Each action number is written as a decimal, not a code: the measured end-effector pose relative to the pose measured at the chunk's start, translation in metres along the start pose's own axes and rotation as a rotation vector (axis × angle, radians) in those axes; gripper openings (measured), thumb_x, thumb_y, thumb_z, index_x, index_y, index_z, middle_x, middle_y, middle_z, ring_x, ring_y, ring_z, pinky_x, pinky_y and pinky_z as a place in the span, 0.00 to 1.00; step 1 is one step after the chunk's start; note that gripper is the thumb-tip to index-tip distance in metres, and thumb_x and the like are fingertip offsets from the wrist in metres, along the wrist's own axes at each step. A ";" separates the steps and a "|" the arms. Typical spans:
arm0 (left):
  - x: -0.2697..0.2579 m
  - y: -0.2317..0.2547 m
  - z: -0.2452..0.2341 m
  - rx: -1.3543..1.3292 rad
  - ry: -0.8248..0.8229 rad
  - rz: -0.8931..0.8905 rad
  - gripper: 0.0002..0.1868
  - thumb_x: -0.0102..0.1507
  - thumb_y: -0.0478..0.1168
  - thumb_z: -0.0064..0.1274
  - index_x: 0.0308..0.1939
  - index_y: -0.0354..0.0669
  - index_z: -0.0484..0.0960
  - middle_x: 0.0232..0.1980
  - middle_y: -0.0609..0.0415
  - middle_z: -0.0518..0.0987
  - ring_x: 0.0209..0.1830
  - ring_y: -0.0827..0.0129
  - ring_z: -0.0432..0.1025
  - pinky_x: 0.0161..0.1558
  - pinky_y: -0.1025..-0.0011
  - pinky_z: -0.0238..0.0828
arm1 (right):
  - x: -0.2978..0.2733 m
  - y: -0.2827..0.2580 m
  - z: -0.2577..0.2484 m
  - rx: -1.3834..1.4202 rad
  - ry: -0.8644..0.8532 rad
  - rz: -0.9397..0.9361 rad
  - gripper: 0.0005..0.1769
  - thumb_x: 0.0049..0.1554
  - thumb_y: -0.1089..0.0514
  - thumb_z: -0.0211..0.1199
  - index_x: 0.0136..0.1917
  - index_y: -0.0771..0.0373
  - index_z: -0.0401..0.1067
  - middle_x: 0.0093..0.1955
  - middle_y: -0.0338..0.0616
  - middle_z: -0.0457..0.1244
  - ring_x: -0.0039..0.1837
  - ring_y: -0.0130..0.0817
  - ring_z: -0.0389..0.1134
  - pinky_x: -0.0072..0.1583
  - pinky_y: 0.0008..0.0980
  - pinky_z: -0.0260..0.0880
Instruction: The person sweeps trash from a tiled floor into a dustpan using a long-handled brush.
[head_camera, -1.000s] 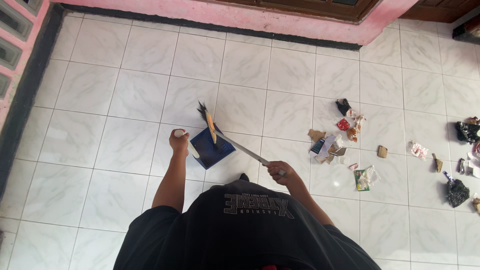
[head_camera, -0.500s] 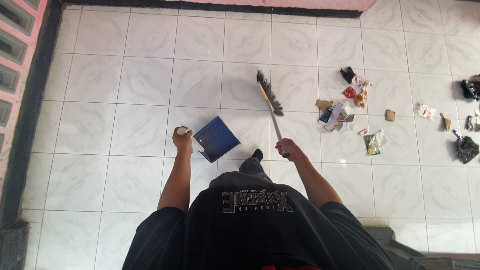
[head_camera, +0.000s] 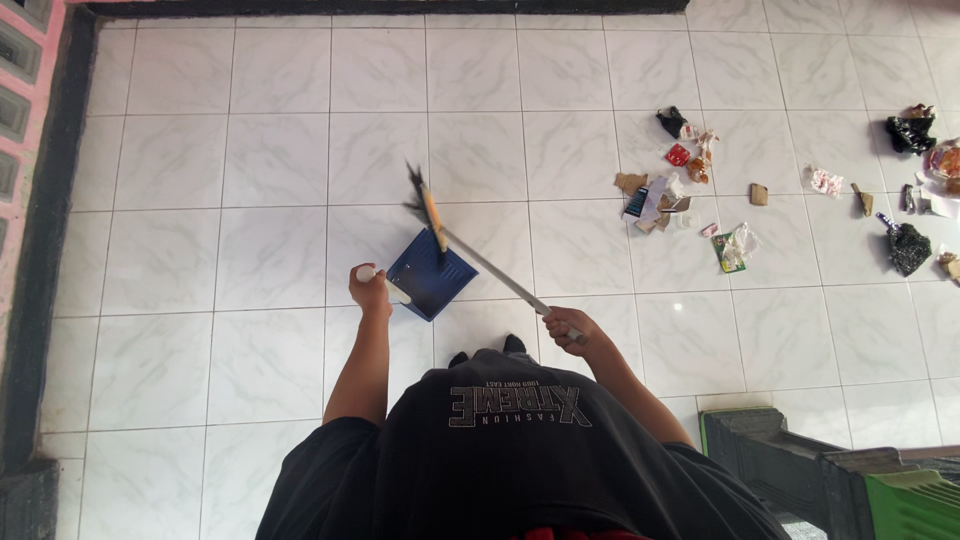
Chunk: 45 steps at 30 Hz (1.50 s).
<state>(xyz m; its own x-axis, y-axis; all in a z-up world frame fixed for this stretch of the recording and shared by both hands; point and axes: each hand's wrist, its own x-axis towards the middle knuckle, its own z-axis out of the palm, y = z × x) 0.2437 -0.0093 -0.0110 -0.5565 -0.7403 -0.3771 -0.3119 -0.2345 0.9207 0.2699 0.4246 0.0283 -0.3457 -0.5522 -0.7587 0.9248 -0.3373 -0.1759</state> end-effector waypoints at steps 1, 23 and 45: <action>-0.009 -0.003 -0.005 -0.003 0.002 0.000 0.15 0.58 0.23 0.58 0.43 0.45 0.78 0.43 0.53 0.78 0.40 0.68 0.72 0.41 0.69 0.69 | -0.010 0.000 0.000 -0.114 0.097 -0.061 0.10 0.57 0.65 0.58 0.53 0.61 0.65 0.30 0.29 0.55 0.26 0.12 0.53 0.25 0.15 0.45; -0.006 -0.009 -0.028 -0.008 0.086 0.029 0.13 0.56 0.27 0.63 0.41 0.44 0.80 0.39 0.53 0.81 0.39 0.67 0.75 0.42 0.67 0.72 | 0.054 -0.002 0.057 -0.001 -0.092 -0.003 0.12 0.60 0.65 0.56 0.57 0.63 0.65 0.30 0.26 0.53 0.27 0.10 0.54 0.26 0.16 0.44; 0.068 0.064 0.055 0.022 0.268 0.093 0.14 0.65 0.44 0.65 0.40 0.39 0.78 0.40 0.54 0.80 0.41 0.70 0.72 0.46 0.69 0.71 | 0.122 -0.272 0.073 0.137 0.237 -0.166 0.08 0.59 0.62 0.61 0.48 0.63 0.63 0.28 0.25 0.56 0.28 0.14 0.57 0.31 0.21 0.48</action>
<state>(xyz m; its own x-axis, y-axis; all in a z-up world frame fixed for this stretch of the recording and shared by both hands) 0.1434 -0.0400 0.0164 -0.3611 -0.8988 -0.2485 -0.2877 -0.1461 0.9465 -0.0358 0.3935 0.0292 -0.4285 -0.2933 -0.8546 0.8234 -0.5163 -0.2357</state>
